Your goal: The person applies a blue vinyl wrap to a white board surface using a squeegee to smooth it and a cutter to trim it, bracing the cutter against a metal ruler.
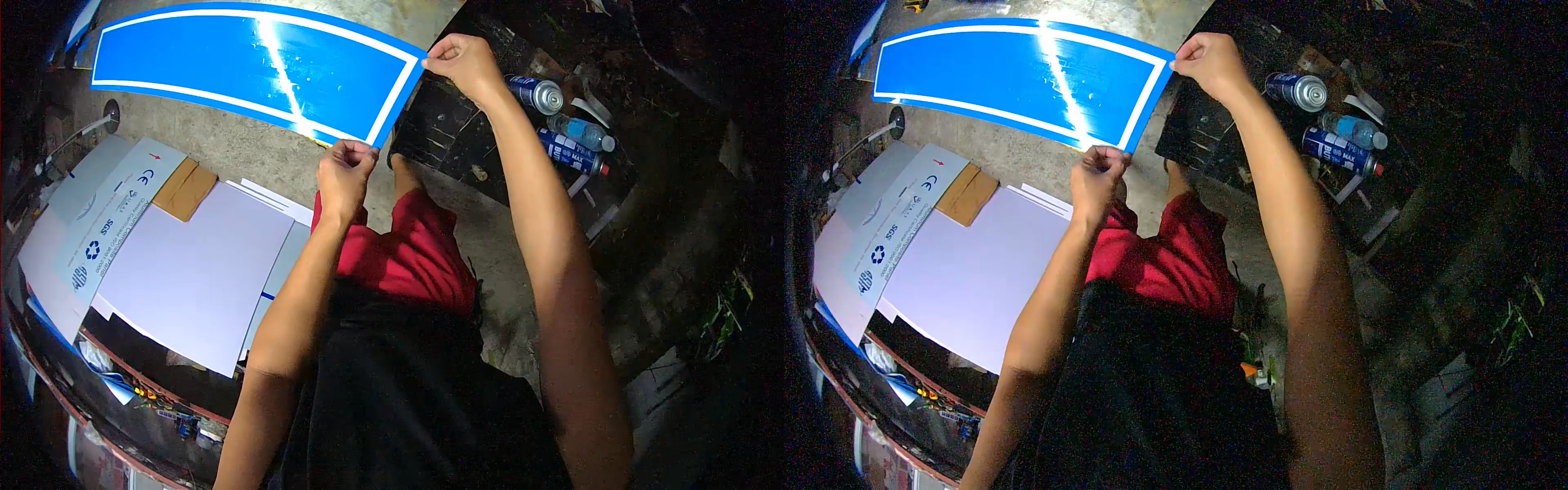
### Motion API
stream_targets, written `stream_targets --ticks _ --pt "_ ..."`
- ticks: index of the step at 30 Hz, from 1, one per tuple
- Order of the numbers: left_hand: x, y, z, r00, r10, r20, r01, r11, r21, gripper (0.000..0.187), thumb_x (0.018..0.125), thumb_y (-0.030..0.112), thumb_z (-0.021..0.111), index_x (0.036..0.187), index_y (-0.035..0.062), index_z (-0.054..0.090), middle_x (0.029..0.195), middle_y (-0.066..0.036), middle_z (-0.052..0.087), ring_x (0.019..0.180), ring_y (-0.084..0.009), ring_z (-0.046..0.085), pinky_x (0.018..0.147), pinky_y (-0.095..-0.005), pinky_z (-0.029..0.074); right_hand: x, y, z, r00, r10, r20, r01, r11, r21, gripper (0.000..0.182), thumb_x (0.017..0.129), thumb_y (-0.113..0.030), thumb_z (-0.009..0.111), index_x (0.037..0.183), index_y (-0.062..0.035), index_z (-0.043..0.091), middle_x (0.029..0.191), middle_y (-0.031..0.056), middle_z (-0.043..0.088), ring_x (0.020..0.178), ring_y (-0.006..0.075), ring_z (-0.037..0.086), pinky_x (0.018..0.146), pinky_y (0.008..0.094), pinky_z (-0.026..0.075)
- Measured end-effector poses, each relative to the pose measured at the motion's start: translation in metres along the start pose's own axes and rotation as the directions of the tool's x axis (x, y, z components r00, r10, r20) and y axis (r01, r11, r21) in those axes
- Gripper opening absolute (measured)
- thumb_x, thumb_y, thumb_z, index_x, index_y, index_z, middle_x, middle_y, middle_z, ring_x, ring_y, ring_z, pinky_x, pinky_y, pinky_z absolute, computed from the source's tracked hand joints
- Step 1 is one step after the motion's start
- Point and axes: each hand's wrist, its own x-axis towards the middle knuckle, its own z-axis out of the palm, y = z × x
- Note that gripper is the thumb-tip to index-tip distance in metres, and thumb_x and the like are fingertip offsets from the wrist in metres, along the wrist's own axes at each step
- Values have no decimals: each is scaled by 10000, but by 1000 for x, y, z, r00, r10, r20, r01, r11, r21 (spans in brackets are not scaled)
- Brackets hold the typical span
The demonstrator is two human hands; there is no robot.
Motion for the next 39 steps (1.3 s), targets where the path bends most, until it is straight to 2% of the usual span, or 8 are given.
stream_targets --ticks 4,6,10,12,16,20,25,39 --pt "-1 2 1 1000 0 -11 0 1000 13 101 890 18 741 915 -12 648 787 -22 664 718 -80 585 695 -230 478 2 1 -7 996 78 34 -81 992 100 172 835 -103 814 930 -8 707 828 83 726 741 121 669 697 254 537" --pt "-2 5 0 1000 -6 -8 7 1000 13 100 889 17 741 918 -14 650 789 -23 666 719 -79 584 696 -231 478 3 -1 -10 994 110 -2 -106 960 258 229 859 -138 807 999 -1 688 856 87 726 760 123 672 718 257 542" --pt "-2 5 0 1000 -9 -7 9 1000 0 102 887 20 741 926 -18 655 795 -26 671 720 -78 582 699 -233 480 4 -4 -13 991 135 -14 -128 962 242 291 872 -182 806 1044 9 671 903 102 733 798 134 683 735 261 548" --pt "-2 4 0 1000 -9 -7 9 1000 20 105 888 24 743 925 -19 654 797 -27 672 721 -79 585 700 -233 481 1 -3 -8 997 79 -23 -77 995 65 348 864 -211 820 1059 29 660 934 128 739 838 152 696 738 276 556" --pt "-1 4 -1 1000 -12 -6 12 998 58 121 889 41 754 922 -19 655 802 -31 678 723 -83 592 697 -236 482 0 3 7 998 20 -53 -17 998 61 434 824 -206 859 1085 63 640 913 152 730 785 179 692 711 298 564" --pt "-1 2 0 1000 -20 -8 21 999 39 135 890 52 762 927 -18 653 803 -34 680 722 -84 594 694 -237 481 1 9 11 998 8 -62 -7 1000 8 407 789 -209 880 1012 50 658 866 177 745 745 200 726 682 319 582" --pt "-2 -1 -1 1000 -15 4 15 999 -29 161 899 75 768 936 -18 642 809 -39 688 721 -82 595 679 -233 473 -1 6 11 997 50 -53 -42 989 144 319 813 -147 856 982 50 670 838 160 738 685 167 703 629 297 574" --pt "0 4 -1 999 -54 -5 55 997 55 169 882 94 786 850 -6 653 785 -33 685 694 -80 598 649 -238 471 -3 4 13 996 78 -39 -68 974 216 267 815 -132 858 924 25 672 805 121 722 673 144 682 614 273 561"
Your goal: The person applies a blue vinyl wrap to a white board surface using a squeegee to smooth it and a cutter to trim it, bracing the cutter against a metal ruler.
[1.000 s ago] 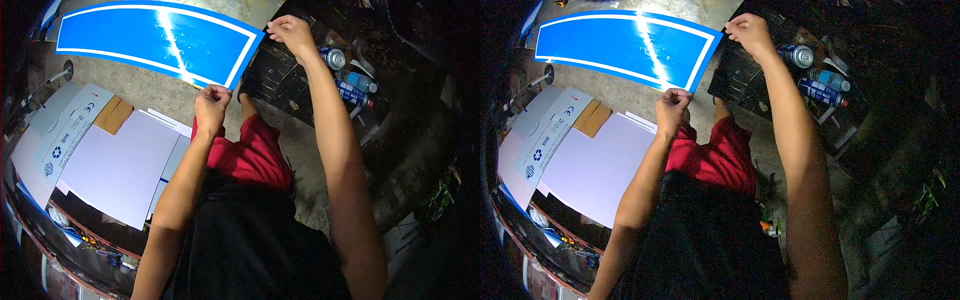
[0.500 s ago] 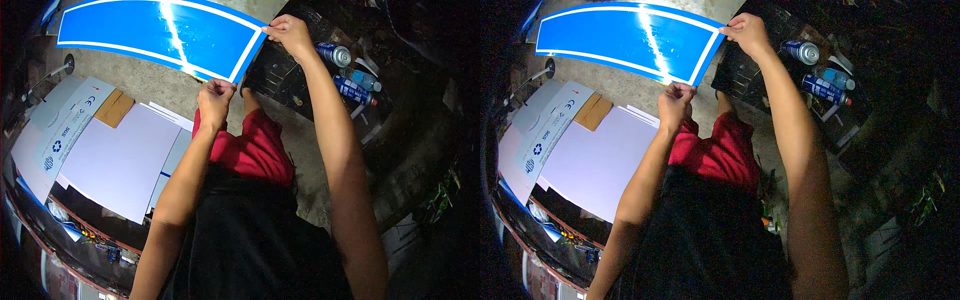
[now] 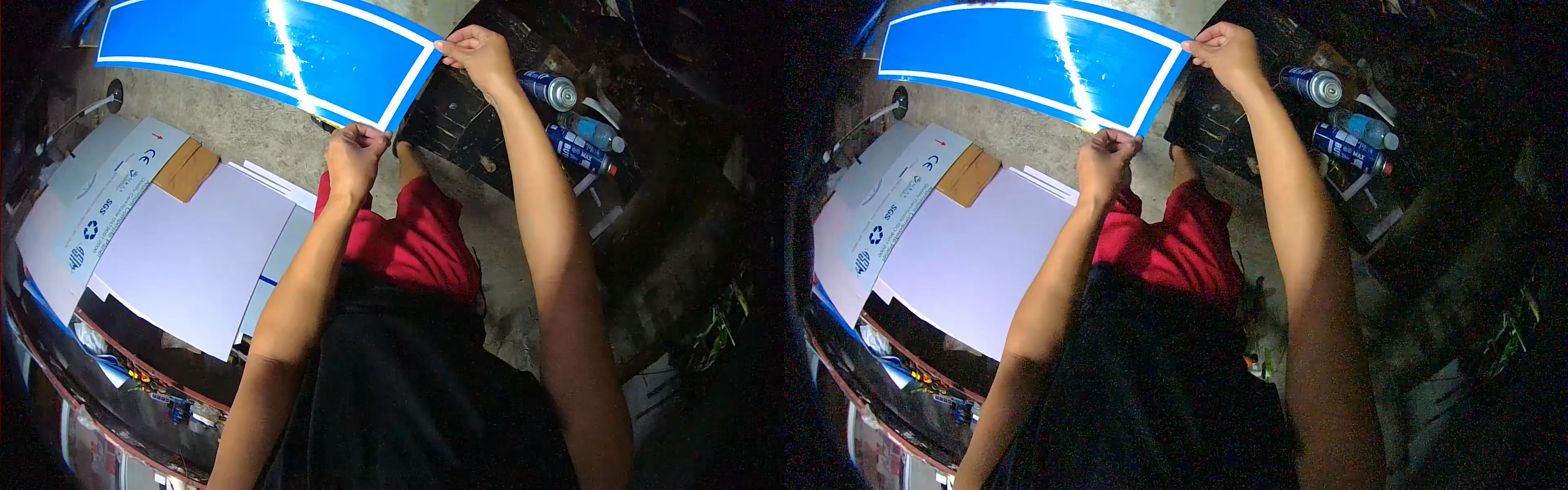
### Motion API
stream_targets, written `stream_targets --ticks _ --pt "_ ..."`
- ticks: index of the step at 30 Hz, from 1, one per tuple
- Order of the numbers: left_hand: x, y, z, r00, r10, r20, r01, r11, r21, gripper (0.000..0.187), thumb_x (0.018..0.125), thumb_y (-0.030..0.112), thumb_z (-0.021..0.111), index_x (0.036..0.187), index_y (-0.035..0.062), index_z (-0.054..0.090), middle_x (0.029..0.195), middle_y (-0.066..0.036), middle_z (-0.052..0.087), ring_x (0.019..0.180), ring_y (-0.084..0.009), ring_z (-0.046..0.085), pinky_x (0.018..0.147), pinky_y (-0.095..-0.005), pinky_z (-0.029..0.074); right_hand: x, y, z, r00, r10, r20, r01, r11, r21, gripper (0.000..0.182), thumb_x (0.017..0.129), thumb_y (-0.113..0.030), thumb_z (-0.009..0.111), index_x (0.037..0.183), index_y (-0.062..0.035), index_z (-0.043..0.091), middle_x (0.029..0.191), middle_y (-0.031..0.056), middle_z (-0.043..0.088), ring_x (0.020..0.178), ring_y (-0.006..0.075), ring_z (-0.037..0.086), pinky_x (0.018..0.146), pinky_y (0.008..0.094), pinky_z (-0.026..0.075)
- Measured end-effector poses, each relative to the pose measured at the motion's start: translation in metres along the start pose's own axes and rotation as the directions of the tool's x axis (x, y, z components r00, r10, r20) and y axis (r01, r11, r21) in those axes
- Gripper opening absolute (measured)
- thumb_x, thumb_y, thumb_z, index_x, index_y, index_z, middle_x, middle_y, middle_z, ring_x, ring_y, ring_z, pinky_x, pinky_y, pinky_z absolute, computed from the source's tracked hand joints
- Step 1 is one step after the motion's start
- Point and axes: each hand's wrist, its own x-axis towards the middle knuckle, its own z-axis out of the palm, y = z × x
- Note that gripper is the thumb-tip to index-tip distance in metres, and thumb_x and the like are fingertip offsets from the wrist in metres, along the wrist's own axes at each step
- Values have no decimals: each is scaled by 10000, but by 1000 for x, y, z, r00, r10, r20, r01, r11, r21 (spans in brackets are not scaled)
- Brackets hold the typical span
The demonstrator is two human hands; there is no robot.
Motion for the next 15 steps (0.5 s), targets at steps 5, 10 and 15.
stream_targets --ticks 5,10,15 --pt "4 -2 1 999 13 -36 -12 999 29 161 804 110 820 788 5 699 739 -76 728 674 -135 682 663 -304 541 -1 3 0 1000 12 -3 -12 1000 -5 284 822 -163 856 938 23 676 816 113 723 679 135 681 613 266 557" --pt "3 0 2 999 8 -45 -4 997 75 210 842 144 821 827 13 658 745 -15 651 643 -92 559 599 -255 456 -6 5 2 999 37 -17 -37 999 -26 341 837 -252 849 960 24 692 826 100 728 673 131 686 608 253 548" --pt "6 -2 2 997 -22 -67 28 996 89 181 796 138 812 788 -8 705 751 -99 733 696 -177 704 699 -328 554 -5 8 1 1000 13 -15 -14 1000 -17 348 832 -259 853 955 24 692 827 101 729 668 132 689 605 251 547"
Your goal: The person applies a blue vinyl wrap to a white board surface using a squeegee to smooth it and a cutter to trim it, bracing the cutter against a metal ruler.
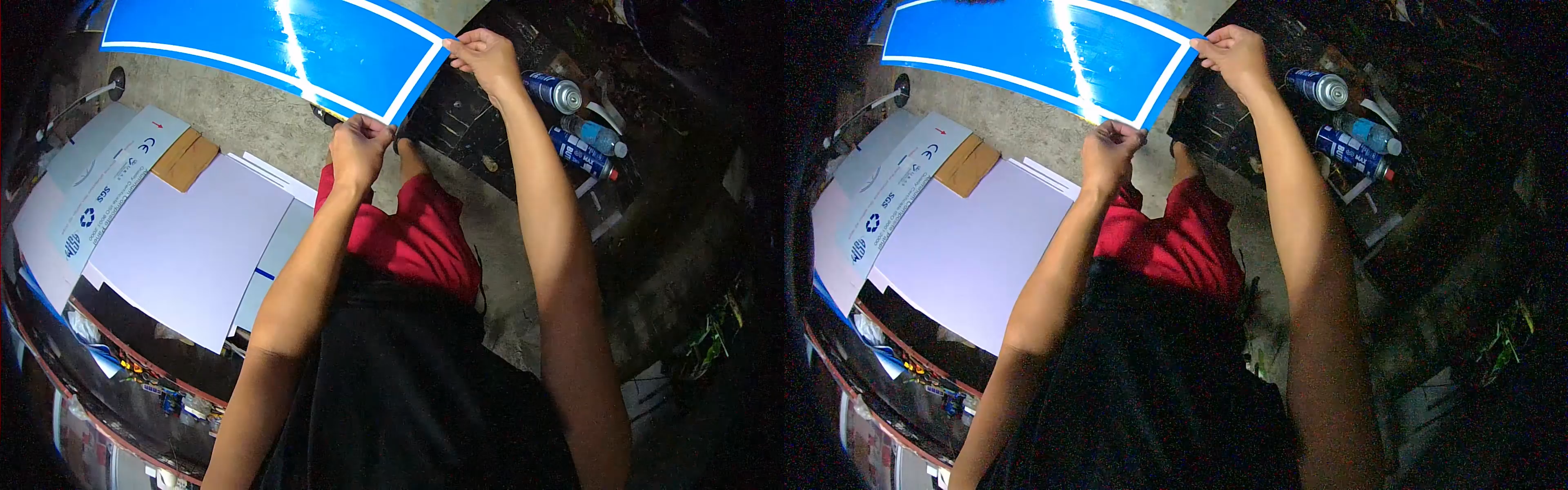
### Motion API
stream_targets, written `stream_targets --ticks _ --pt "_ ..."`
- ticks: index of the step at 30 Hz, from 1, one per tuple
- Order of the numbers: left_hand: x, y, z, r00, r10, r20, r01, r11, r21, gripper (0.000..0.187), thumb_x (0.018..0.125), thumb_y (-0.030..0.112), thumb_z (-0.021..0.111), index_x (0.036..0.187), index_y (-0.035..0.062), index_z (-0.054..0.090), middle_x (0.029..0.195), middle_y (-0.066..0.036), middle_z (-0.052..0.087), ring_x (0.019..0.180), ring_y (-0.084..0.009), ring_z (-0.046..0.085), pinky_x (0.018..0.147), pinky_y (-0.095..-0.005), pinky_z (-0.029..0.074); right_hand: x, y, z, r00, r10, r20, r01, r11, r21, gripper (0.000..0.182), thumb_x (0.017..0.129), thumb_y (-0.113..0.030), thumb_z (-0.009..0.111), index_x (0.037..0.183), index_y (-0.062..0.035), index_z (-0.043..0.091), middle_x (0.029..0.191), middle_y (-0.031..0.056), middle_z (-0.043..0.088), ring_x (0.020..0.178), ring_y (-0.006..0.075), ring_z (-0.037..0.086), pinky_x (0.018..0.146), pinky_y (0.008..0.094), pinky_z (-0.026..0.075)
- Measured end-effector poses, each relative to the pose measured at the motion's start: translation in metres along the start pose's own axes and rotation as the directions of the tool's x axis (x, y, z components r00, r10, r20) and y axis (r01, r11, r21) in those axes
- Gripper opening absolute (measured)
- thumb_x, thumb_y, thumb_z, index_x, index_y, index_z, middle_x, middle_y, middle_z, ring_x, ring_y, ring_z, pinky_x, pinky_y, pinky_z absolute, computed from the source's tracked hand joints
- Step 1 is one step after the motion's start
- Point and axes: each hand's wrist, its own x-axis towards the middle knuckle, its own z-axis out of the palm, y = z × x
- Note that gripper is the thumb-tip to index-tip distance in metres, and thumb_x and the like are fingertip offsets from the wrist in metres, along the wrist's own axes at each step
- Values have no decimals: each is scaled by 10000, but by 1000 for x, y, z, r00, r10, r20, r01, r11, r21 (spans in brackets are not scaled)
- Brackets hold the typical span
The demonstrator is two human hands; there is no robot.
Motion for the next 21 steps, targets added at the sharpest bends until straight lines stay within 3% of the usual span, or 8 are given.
stream_targets --ticks 17,21 --pt "2 -2 2 1000 -30 4 30 1000 -3 178 791 153 804 790 7 703 776 -97 741 730 -182 714 719 -331 553 0 2 0 1000 -6 3 6 999 33 354 825 -257 858 952 25 687 821 99 725 664 131 688 595 247 546" --pt "3 0 1 1000 -28 -10 28 999 40 200 781 179 810 788 8 705 776 -105 742 745 -199 721 731 -343 554 0 2 -1 999 15 34 -15 1000 -12 348 866 -273 825 1018 6 682 869 87 731 734 122 704 651 222 554"
